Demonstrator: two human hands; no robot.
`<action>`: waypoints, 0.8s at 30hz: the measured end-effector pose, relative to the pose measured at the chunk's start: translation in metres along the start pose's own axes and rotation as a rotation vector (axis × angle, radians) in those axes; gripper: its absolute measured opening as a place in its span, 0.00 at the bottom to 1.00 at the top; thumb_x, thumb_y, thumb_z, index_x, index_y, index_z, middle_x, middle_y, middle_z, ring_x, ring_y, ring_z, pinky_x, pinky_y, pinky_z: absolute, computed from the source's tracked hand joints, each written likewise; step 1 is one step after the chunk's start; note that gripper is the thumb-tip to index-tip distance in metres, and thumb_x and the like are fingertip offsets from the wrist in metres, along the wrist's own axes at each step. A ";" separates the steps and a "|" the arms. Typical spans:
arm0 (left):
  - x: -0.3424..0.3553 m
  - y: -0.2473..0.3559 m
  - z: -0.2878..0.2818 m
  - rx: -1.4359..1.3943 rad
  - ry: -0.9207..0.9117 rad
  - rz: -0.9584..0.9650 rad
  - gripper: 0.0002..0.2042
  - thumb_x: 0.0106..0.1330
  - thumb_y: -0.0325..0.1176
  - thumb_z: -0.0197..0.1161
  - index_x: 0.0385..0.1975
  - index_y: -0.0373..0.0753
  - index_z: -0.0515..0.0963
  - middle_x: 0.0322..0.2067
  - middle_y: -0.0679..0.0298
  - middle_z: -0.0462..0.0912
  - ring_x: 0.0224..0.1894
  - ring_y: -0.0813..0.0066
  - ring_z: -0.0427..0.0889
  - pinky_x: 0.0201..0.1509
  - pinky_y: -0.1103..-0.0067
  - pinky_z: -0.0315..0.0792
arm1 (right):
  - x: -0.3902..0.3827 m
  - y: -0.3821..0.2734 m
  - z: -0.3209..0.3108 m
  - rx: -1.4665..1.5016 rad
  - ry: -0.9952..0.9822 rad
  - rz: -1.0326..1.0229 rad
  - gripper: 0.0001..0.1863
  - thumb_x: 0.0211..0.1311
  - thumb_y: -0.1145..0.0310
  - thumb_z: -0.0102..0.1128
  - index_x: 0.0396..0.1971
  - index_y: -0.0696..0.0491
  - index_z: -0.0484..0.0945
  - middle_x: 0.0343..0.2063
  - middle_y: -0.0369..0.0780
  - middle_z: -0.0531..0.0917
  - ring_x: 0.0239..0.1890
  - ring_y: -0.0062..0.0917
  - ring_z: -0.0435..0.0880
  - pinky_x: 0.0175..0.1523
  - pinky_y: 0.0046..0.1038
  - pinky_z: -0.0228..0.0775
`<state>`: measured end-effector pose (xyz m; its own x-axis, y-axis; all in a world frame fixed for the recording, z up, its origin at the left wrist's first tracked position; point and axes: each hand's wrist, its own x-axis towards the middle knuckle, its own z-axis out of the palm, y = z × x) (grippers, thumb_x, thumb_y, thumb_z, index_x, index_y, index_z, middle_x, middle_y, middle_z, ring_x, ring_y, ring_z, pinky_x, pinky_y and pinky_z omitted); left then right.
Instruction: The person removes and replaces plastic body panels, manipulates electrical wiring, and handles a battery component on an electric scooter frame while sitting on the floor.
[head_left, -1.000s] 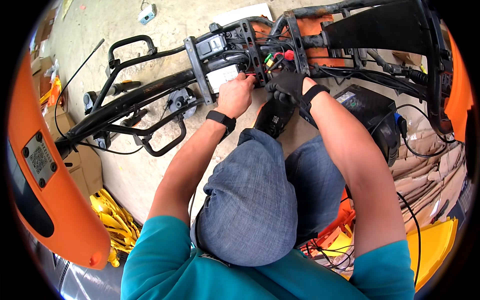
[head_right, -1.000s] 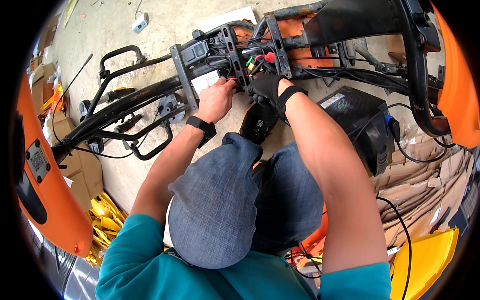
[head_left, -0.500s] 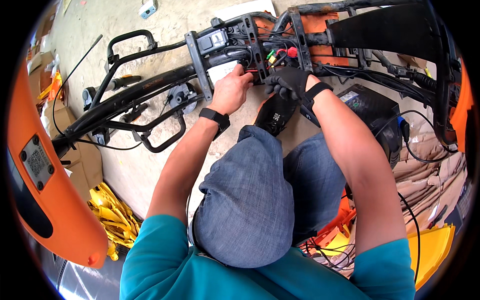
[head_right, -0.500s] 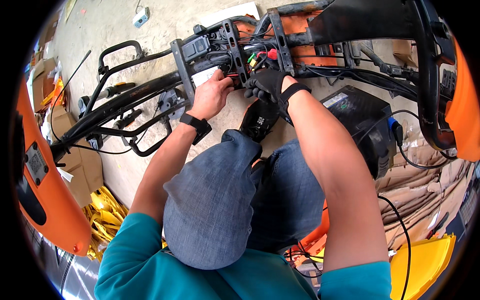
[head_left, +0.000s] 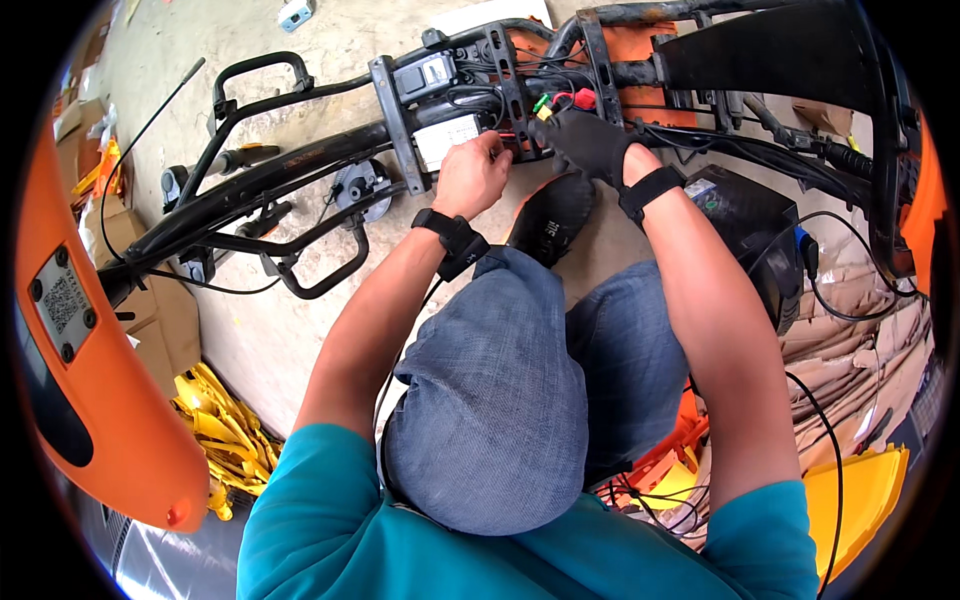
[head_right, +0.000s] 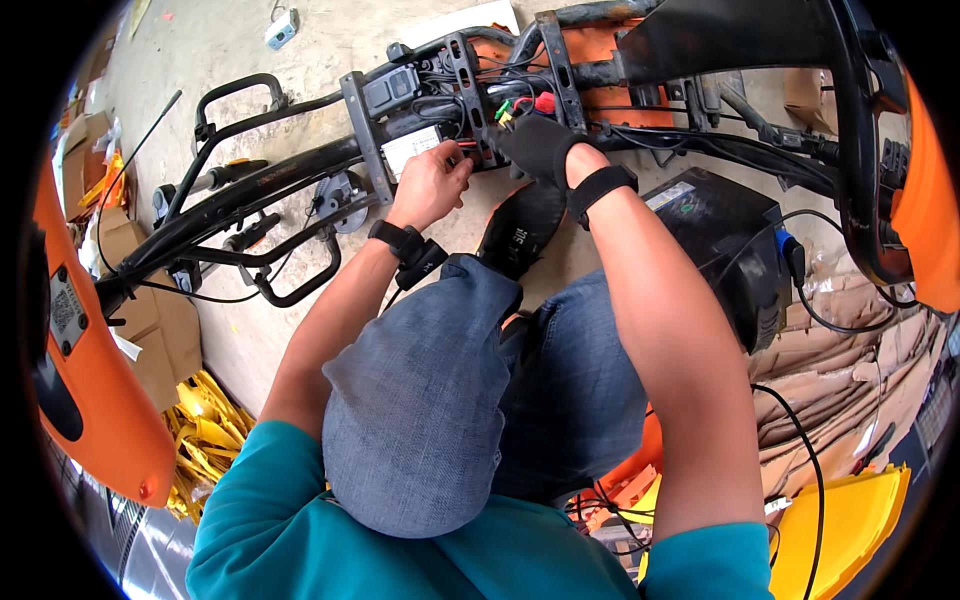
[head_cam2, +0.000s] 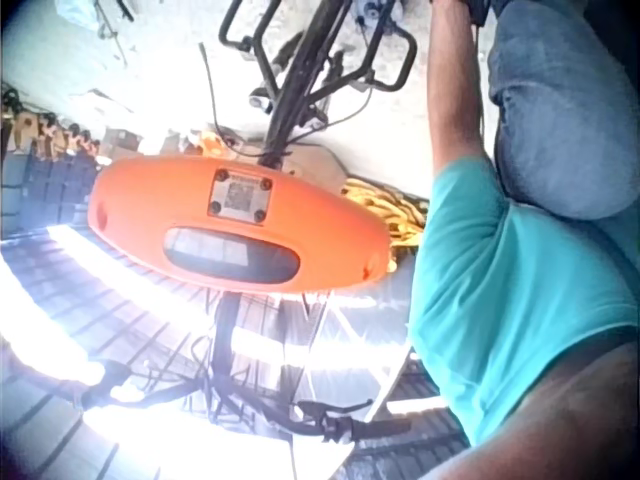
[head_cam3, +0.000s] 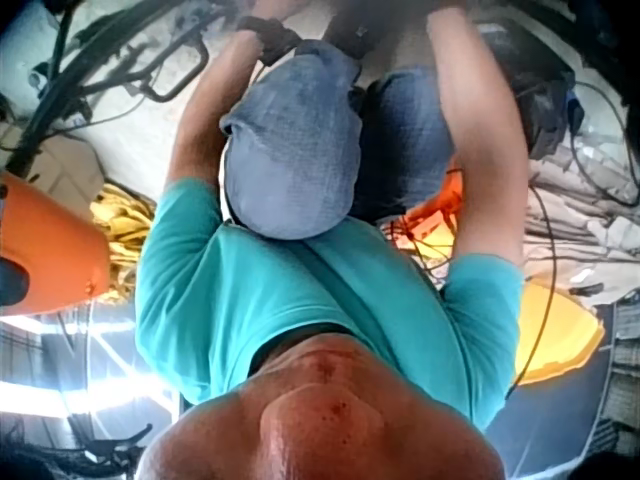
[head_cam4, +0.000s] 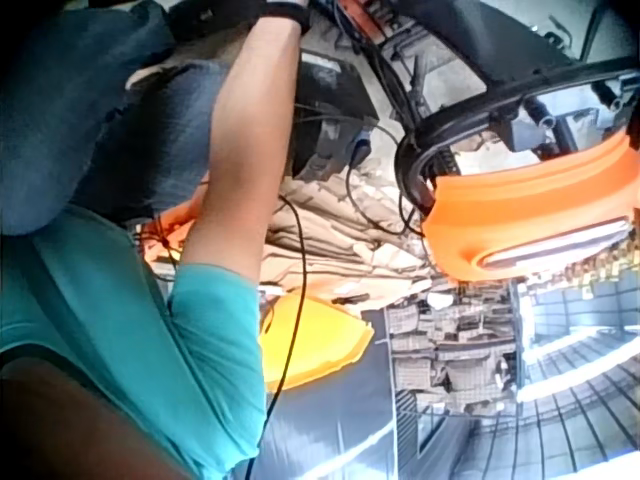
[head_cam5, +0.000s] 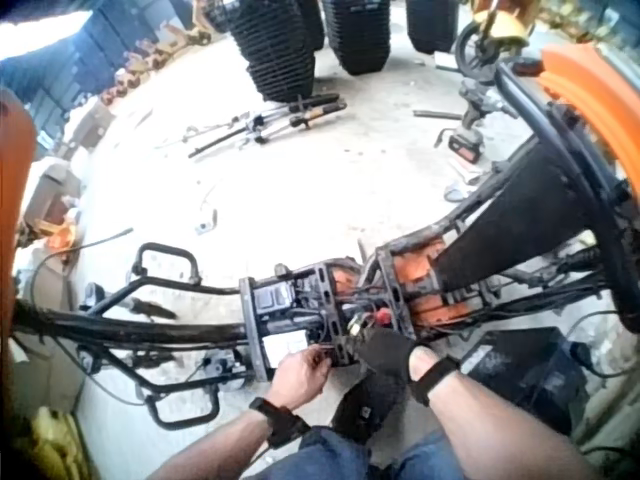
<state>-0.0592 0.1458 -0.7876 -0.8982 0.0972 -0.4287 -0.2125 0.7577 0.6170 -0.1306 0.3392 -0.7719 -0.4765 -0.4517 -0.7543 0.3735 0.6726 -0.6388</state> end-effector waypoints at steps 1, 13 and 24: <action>0.001 0.005 -0.002 -0.033 -0.042 -0.045 0.09 0.62 0.33 0.55 0.29 0.32 0.76 0.17 0.56 0.80 0.18 0.69 0.82 0.27 0.75 0.75 | 0.000 0.002 -0.001 0.032 0.010 -0.019 0.27 0.66 0.47 0.44 0.31 0.60 0.76 0.18 0.40 0.81 0.19 0.26 0.78 0.27 0.29 0.70; 0.000 0.010 -0.013 -0.515 -0.130 -0.283 0.05 0.64 0.26 0.55 0.29 0.32 0.74 0.24 0.57 0.81 0.23 0.72 0.83 0.26 0.80 0.75 | -0.006 0.002 0.001 0.020 -0.036 -0.150 0.20 0.67 0.56 0.44 0.37 0.58 0.76 0.23 0.42 0.81 0.23 0.26 0.80 0.31 0.28 0.72; -0.020 -0.012 0.001 -1.351 -0.266 -0.626 0.07 0.68 0.34 0.55 0.36 0.38 0.76 0.31 0.69 0.79 0.32 0.79 0.77 0.38 0.81 0.72 | 0.000 0.010 0.020 -0.443 0.156 -0.417 0.14 0.61 0.61 0.52 0.34 0.58 0.78 0.29 0.46 0.82 0.31 0.38 0.81 0.39 0.34 0.71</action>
<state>-0.0388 0.1353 -0.7870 -0.4689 0.2158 -0.8565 -0.8395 -0.4104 0.3562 -0.1108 0.3338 -0.7811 -0.6341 -0.6602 -0.4025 -0.2185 0.6523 -0.7257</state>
